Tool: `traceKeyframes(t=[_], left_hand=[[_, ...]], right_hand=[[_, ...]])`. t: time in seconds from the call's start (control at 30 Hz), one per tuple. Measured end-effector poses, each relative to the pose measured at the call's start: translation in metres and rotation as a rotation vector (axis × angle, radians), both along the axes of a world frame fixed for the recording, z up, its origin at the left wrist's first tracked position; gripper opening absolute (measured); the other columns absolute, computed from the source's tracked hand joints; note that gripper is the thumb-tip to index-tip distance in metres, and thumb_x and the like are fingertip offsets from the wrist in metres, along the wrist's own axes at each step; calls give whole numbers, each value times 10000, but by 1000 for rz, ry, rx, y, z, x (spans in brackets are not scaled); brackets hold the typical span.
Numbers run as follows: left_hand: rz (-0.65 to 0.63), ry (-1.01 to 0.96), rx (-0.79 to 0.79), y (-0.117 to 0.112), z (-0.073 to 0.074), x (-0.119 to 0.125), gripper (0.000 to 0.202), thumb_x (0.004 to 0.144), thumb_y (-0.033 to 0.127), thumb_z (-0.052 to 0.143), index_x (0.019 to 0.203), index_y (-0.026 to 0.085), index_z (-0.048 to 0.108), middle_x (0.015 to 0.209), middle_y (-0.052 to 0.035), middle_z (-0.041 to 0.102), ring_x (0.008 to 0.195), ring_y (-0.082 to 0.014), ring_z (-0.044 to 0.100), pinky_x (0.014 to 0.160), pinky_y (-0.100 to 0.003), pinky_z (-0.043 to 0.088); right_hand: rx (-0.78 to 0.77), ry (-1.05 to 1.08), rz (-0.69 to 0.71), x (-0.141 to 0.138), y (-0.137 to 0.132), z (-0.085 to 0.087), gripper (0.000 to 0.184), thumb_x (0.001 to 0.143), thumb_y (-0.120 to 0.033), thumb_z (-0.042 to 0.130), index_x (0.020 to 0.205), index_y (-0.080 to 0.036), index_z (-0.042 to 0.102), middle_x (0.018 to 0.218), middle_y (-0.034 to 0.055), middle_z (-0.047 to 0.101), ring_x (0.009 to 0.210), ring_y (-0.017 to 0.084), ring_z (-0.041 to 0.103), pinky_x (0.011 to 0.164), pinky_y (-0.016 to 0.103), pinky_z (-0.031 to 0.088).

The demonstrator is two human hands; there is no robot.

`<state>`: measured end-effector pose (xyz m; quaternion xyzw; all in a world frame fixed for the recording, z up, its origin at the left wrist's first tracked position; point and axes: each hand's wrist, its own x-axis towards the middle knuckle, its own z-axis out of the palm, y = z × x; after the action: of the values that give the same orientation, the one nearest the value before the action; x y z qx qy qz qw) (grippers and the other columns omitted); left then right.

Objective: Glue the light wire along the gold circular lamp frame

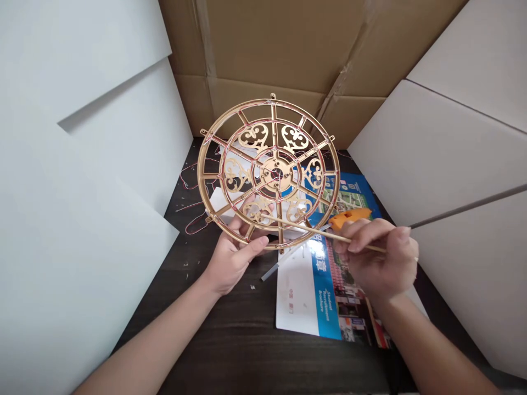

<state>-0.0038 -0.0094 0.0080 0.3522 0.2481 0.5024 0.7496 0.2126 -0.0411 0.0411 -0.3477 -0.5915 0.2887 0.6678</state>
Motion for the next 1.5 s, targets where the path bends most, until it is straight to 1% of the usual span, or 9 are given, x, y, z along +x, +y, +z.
traceKeyframes(t=[0.23, 0.43, 0.57, 0.73, 0.87, 1.03, 1.17, 1.4, 1.5], left_hand=[[-54, -20, 38, 1, -2, 0, 893, 795, 117, 811, 1522, 435, 402, 1409, -9, 624, 1302, -247, 588, 1144, -428, 481], [-45, -30, 69, 1, -2, 0, 871, 803, 101, 803, 1505, 452, 425, 1410, 0, 623, 1353, -247, 543, 1138, -413, 492], [-44, -45, 74, 2, -4, 1, 880, 807, 78, 795, 1510, 449, 419, 1373, 5, 648, 1331, -240, 564, 1162, -421, 471], [-69, -72, 89, 2, -4, 1, 880, 826, 75, 782, 1517, 462, 396, 1409, 9, 625, 1338, -230, 558, 1135, -398, 500], [-56, -68, 83, 3, -4, 1, 887, 821, 67, 788, 1518, 454, 400, 1421, 15, 616, 1372, -219, 524, 1166, -367, 466], [-77, -90, 113, 3, -5, 1, 857, 842, 42, 758, 1496, 481, 420, 1432, 26, 605, 1316, -216, 579, 1071, -346, 556], [-88, -92, 111, 3, -4, 0, 873, 842, 40, 758, 1502, 488, 403, 1460, 14, 579, 1319, -224, 575, 1041, -354, 578], [-87, -82, 130, 2, -5, 0, 921, 815, 30, 779, 1503, 503, 391, 1480, 4, 557, 1293, -231, 593, 1059, -403, 568], [-81, -73, 121, 2, -4, 1, 941, 806, 40, 788, 1516, 496, 372, 1480, -3, 560, 1285, -232, 600, 1047, -389, 574]], right_hand=[[-58, 134, 84, 2, 3, 7, 564, 1042, -446, 437, 556, -186, 562, 461, 23, 475, 412, 127, 438, 456, 292, 367], [-77, 97, 0, 1, 1, 0, 570, 1045, -451, 449, 560, -180, 579, 467, 30, 476, 455, 137, 455, 482, 298, 362], [-121, 113, 94, -3, 0, -3, 549, 1054, -453, 444, 608, -179, 609, 517, 34, 517, 456, 127, 460, 449, 287, 350], [-276, 308, 209, -4, 5, -2, 498, 1054, -437, 441, 642, -197, 584, 525, 16, 493, 429, 109, 434, 414, 271, 309], [-378, 445, 305, -1, 10, 0, 485, 1044, -417, 445, 616, -191, 476, 485, -2, 409, 388, 94, 340, 383, 261, 247], [-465, 551, 363, 3, 11, 9, 515, 1017, -385, 514, 611, -173, 279, 483, -26, 287, 376, 74, 246, 356, 217, 218], [-464, 646, 404, 5, 9, 18, 546, 1005, -333, 537, 600, -180, 205, 459, -37, 217, 362, 79, 173, 316, 196, 173], [-404, 688, 576, 8, 7, 21, 548, 1040, -321, 463, 547, -187, 264, 416, -37, 239, 336, 89, 187, 320, 218, 214], [-411, 508, 453, 10, 9, 18, 539, 1007, -388, 539, 541, -181, 365, 432, -18, 337, 372, 91, 294, 357, 233, 252]])
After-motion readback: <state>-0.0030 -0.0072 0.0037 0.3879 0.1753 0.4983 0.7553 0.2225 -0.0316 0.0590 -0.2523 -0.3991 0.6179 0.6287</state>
